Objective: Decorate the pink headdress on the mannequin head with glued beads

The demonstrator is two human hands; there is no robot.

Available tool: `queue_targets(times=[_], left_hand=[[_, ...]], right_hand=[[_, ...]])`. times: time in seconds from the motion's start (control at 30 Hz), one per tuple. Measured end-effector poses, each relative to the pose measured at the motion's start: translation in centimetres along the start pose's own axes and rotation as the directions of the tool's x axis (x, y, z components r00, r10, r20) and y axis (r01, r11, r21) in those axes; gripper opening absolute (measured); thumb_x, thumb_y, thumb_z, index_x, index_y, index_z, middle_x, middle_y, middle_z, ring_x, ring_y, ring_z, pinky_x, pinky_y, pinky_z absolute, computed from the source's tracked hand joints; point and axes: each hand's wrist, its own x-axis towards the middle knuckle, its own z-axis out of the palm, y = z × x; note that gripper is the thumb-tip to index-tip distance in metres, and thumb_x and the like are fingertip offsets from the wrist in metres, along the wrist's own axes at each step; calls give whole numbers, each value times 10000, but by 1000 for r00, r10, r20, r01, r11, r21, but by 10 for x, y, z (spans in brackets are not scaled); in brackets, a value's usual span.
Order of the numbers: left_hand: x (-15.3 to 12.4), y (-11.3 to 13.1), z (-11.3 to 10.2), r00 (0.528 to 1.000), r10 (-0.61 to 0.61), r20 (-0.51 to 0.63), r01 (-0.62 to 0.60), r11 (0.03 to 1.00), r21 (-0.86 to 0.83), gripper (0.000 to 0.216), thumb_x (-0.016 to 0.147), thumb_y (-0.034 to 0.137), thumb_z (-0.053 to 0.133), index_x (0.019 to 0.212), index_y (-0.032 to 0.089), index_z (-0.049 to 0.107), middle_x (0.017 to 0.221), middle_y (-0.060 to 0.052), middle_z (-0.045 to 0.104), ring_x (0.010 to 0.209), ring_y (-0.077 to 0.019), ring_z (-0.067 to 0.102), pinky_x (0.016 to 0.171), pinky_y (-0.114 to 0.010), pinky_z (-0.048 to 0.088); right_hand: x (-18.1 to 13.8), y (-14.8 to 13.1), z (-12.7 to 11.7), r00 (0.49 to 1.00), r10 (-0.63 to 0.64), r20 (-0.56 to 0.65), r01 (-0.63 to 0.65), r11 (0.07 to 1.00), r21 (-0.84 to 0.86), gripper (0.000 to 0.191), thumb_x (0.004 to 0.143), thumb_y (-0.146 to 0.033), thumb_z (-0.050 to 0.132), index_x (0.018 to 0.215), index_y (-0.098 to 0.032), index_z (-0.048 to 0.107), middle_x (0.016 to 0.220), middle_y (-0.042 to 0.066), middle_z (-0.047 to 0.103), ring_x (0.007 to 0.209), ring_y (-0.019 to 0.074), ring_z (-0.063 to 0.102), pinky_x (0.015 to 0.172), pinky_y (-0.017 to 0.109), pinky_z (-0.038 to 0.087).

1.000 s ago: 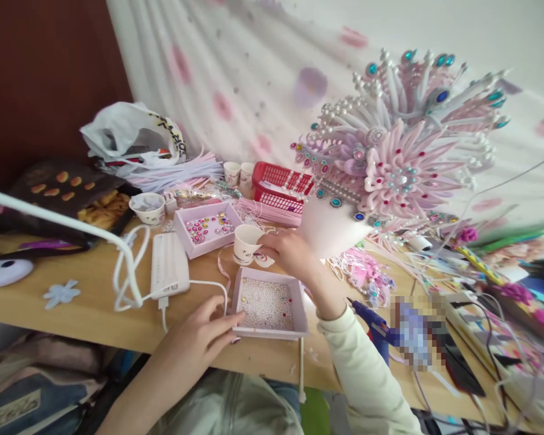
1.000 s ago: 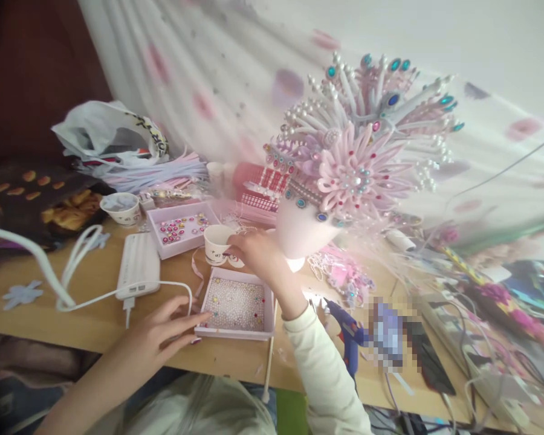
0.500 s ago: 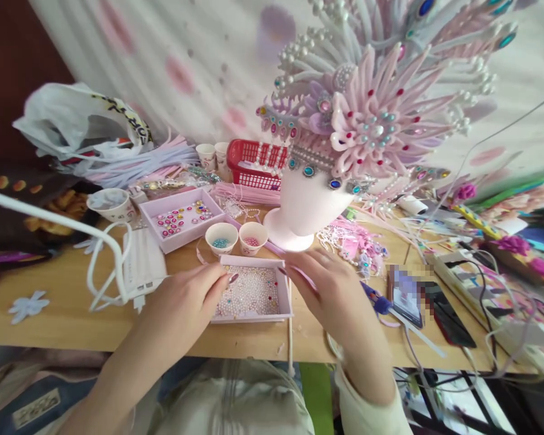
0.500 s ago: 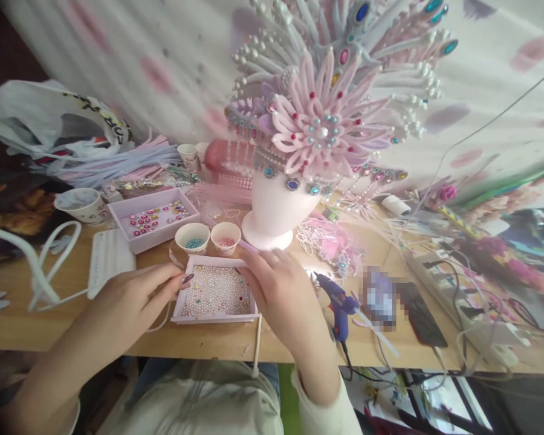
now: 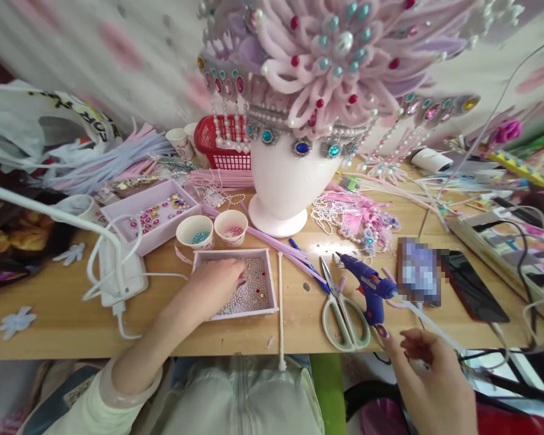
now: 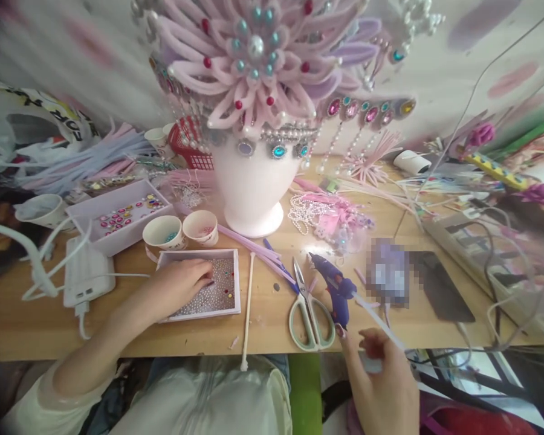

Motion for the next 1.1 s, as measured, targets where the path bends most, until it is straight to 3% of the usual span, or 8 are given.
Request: queue_targets(times=[0.17, 0.4, 0.47, 0.57, 0.63, 0.77, 0.97, 1.1], left_hand=[[-9, -6, -8, 997, 4, -71, -14, 990, -137, 217, 967, 256, 330, 830, 228, 496, 793, -23, 655, 693, -196, 609, 623, -319, 405], [-14, -10, -16, 994, 9, -110, -26, 988, -153, 270, 943, 311, 309, 684, 252, 355, 577, 35, 474, 539, -164, 482, 542, -316, 313], [-15, -10, -16, 994, 10, -112, -41, 959, -281, 289, 959, 325, 330, 694, 244, 414, 609, 33, 542, 557, -154, 524, 563, -303, 382], [-20, -8, -12, 978, -61, -199, -66, 815, -576, 189, 936, 346, 473, 831, 239, 589, 727, 28, 690, 620, -144, 643, 599, -273, 511], [-24, -5, -9, 923, -123, -365, -152, 755, -638, 102, 879, 307, 601, 850, 243, 674, 782, 17, 754, 670, -146, 699, 614, -254, 559], [-33, 1, -8, 753, -50, -656, -342, 822, -455, 63, 844, 209, 730, 803, 255, 744, 764, 33, 794, 669, -131, 728, 638, -217, 586], [-34, 3, -14, 626, 78, -776, -478, 825, -302, 85, 843, 150, 760, 841, 234, 740, 765, 60, 797, 643, -96, 733, 629, -148, 582], [-32, 9, -24, 530, 143, -836, -555, 804, -214, 160, 859, 109, 701, 898, 257, 748, 798, 54, 794, 676, -100, 745, 671, -132, 595]], right_hand=[[24, -20, 22, 995, -100, 27, 96, 987, 127, 570, 742, -682, 663, 1016, -183, 642, 902, 99, 665, 717, 254, 599, 644, 400, 491], [36, -36, 40, 992, -82, 100, 73, 993, 94, 475, 758, -628, 632, 911, -183, 696, 770, 106, 695, 696, 293, 629, 627, 400, 465], [39, -37, 43, 993, -55, 103, 44, 994, 102, 483, 767, -636, 620, 912, -184, 710, 768, 117, 704, 740, 324, 655, 633, 406, 469], [45, -35, 48, 995, -30, 100, 20, 996, 91, 525, 777, -663, 587, 918, -177, 728, 804, 154, 722, 859, 396, 678, 646, 432, 478], [48, -32, 50, 995, -10, 96, 2, 997, 79, 549, 778, -676, 579, 911, -168, 736, 803, 172, 722, 898, 427, 678, 642, 441, 477], [50, -29, 54, 996, -53, 70, 48, 997, 65, 526, 804, -647, 562, 917, -164, 738, 823, 180, 718, 877, 410, 682, 663, 447, 479], [48, -32, 54, 998, 31, 53, -38, 989, 143, 581, 714, -707, 586, 901, -182, 750, 962, 192, 757, 1035, 471, 672, 730, 495, 538], [46, -35, 37, 999, 39, 2, -36, 905, 424, 520, 657, -708, 670, 795, -209, 724, 788, 139, 748, 819, 394, 715, 674, 457, 577]])
